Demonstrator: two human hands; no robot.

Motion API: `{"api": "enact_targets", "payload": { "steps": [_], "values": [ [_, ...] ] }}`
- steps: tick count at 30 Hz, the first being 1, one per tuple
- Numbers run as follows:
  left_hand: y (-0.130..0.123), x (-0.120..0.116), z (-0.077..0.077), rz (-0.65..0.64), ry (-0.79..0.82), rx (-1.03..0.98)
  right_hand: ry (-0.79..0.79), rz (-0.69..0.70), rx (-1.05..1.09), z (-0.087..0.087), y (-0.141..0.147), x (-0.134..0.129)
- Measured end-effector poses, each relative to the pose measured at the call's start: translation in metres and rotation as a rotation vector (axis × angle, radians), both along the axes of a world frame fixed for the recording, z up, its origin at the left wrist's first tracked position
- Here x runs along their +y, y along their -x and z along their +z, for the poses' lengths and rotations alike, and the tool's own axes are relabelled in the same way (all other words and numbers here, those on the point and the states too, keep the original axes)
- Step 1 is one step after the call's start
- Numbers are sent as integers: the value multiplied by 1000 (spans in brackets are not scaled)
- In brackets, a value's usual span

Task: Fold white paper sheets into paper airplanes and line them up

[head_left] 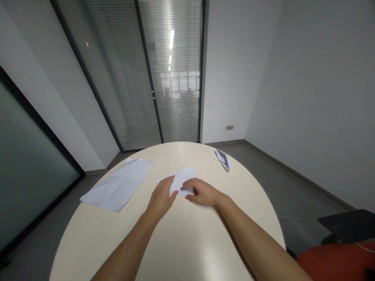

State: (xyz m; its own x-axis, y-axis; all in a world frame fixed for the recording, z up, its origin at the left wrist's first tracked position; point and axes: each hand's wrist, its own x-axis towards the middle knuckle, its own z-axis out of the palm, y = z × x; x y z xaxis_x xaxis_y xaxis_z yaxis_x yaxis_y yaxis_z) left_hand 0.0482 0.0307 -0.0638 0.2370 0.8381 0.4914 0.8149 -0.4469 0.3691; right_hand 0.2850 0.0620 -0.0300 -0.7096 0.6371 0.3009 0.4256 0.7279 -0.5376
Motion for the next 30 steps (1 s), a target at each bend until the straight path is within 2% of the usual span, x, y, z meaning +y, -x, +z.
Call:
{"api": "enact_targets", "payload": {
  "steps": [8,12,15,18,30],
  "values": [
    [3,4,-8,86,-49,29,-21,-5,-46,-4,-1,2],
    [3,1,1,129,-45,88,-27,-6,-56,-5,-1,2],
    [0,-3,10,165,40,153,-24,-31,-59,-8,-2,3],
    [-5,-7,17,144,110,168,-35,-80,-66,-11,-2,5],
    [-16,-18,22,105,111,172,-97,-115,-91,-9,-2,4]
  ]
}}
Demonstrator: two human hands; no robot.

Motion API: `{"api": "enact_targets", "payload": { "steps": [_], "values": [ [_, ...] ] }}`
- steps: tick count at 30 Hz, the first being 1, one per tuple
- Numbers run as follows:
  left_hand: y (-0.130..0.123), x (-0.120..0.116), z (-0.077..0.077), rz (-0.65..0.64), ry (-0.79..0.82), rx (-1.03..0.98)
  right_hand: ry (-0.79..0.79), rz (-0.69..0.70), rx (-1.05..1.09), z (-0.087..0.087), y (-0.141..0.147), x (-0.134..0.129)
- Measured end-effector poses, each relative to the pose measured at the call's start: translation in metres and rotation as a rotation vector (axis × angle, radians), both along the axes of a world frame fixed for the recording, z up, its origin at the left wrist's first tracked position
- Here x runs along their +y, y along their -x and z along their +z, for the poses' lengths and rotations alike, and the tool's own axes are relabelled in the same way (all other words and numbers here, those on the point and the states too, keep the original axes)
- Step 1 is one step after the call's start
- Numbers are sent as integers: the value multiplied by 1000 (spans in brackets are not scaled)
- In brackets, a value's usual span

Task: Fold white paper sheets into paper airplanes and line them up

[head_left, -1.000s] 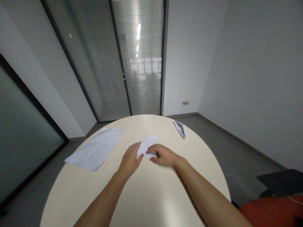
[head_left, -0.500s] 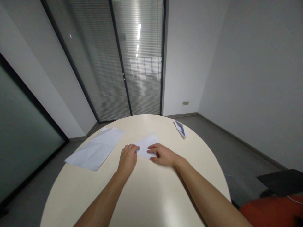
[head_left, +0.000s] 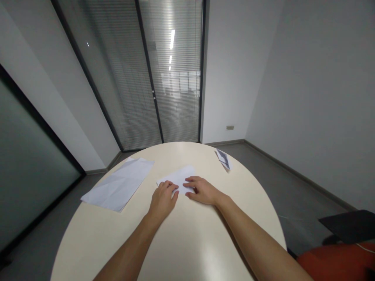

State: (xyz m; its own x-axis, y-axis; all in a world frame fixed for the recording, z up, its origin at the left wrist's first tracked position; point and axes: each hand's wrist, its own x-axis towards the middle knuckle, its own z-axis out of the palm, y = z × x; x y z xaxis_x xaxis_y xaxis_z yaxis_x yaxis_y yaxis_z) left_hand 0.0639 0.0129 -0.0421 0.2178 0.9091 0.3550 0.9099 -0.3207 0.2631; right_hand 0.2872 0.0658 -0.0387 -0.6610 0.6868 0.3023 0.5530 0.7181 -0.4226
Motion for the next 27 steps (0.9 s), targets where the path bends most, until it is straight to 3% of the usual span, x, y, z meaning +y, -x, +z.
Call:
{"api": "enact_targets", "payload": {
  "steps": [10,16,22,27],
  "values": [
    [3,-3,-6,-284,56,54,-13,-1,46,-2,1,3],
    [3,-7,0,-333,146,77,-39,-37,44,-2,2,4],
    [1,-8,7,-370,178,-37,-40,-132,24,2,2,3],
    [1,-10,13,-425,208,-108,-101,-35,42,-2,4,3]
  ]
}}
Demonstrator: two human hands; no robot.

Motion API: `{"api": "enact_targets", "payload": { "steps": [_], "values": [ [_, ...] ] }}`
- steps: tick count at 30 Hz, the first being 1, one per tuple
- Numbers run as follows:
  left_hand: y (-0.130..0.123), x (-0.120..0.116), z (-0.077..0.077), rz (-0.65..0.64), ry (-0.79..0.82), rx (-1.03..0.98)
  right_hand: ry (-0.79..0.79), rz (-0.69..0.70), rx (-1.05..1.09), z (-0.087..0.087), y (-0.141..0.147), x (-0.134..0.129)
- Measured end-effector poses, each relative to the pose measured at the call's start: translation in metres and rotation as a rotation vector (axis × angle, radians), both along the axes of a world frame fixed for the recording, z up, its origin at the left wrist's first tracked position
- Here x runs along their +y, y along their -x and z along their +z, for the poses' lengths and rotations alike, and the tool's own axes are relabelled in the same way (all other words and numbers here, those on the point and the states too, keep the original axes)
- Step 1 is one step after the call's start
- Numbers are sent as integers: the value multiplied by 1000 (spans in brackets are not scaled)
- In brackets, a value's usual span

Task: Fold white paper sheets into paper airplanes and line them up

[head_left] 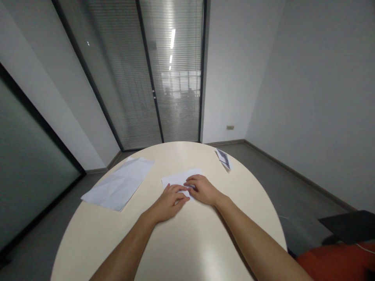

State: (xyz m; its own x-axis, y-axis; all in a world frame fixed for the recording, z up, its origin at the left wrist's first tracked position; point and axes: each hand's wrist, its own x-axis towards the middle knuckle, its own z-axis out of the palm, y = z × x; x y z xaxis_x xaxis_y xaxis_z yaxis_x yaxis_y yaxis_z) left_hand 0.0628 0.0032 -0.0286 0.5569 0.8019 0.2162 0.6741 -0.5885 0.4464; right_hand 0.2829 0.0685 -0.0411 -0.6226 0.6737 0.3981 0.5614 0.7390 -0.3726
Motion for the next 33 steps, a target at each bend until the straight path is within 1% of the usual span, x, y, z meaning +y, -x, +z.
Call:
{"api": "enact_targets", "payload": {
  "steps": [3,6,8,12,16,21,24,27,30,33],
  "values": [
    [-1,0,0,-8,-11,-12,13,51,2,-4,0,1],
    [-2,1,-1,10,-76,-14,40,55,-7,-6,-2,2],
    [-4,2,-1,45,-128,11,53,39,-13,-8,-4,3],
    [-4,3,0,166,-191,95,52,-30,-44,-7,-5,2],
    [-3,5,0,294,-209,148,19,-82,-88,2,-3,-2],
    [-3,5,-8,437,-185,186,20,-103,-104,15,-1,-6],
    [-1,7,-17,453,-174,209,53,-67,-80,17,0,-6],
    [2,9,-24,470,-162,232,72,-20,-55,14,1,-4],
    [5,11,-26,468,-132,245,55,10,-32,9,1,-3],
    [8,13,-25,431,-97,238,-5,9,-30,4,1,-3]
  ]
}}
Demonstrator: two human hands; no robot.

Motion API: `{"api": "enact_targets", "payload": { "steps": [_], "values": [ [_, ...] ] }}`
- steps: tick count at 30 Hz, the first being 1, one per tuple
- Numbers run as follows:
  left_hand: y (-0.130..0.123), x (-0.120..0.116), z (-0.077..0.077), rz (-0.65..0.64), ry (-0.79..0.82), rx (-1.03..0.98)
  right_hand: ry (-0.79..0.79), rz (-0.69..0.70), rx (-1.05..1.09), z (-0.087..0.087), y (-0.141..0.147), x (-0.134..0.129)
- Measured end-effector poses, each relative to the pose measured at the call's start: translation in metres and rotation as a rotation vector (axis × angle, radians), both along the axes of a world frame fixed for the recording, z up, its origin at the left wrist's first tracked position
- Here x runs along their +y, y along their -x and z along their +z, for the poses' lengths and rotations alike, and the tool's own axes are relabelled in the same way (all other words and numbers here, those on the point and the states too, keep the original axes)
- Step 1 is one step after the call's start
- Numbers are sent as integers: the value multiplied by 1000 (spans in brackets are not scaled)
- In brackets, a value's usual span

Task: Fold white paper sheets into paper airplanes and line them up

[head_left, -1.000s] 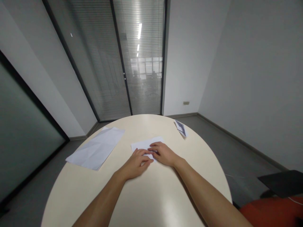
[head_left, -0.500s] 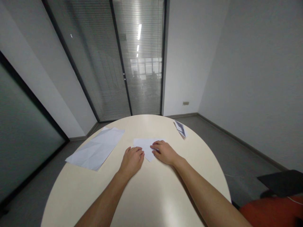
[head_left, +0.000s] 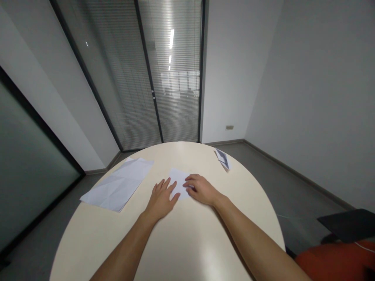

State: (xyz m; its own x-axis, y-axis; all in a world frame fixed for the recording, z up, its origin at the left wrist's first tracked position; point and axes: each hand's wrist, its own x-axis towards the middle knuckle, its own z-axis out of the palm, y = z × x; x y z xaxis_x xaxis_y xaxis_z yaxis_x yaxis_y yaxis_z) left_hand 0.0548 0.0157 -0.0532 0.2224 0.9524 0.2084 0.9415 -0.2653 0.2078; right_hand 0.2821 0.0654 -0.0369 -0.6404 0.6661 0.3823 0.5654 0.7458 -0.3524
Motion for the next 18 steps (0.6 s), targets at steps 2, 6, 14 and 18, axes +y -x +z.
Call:
{"api": "enact_targets", "payload": {
  "steps": [2,6,14,18],
  "values": [
    [2,1,1,-22,11,-20,-21,-29,-17,-2,-1,0],
    [3,1,2,-51,33,-41,14,-92,-38,-1,-3,-1],
    [1,3,6,-139,-27,-37,31,-109,-46,6,-3,-2],
    [-2,4,10,-242,-79,-27,58,-137,-56,10,-3,-4]
  ]
}}
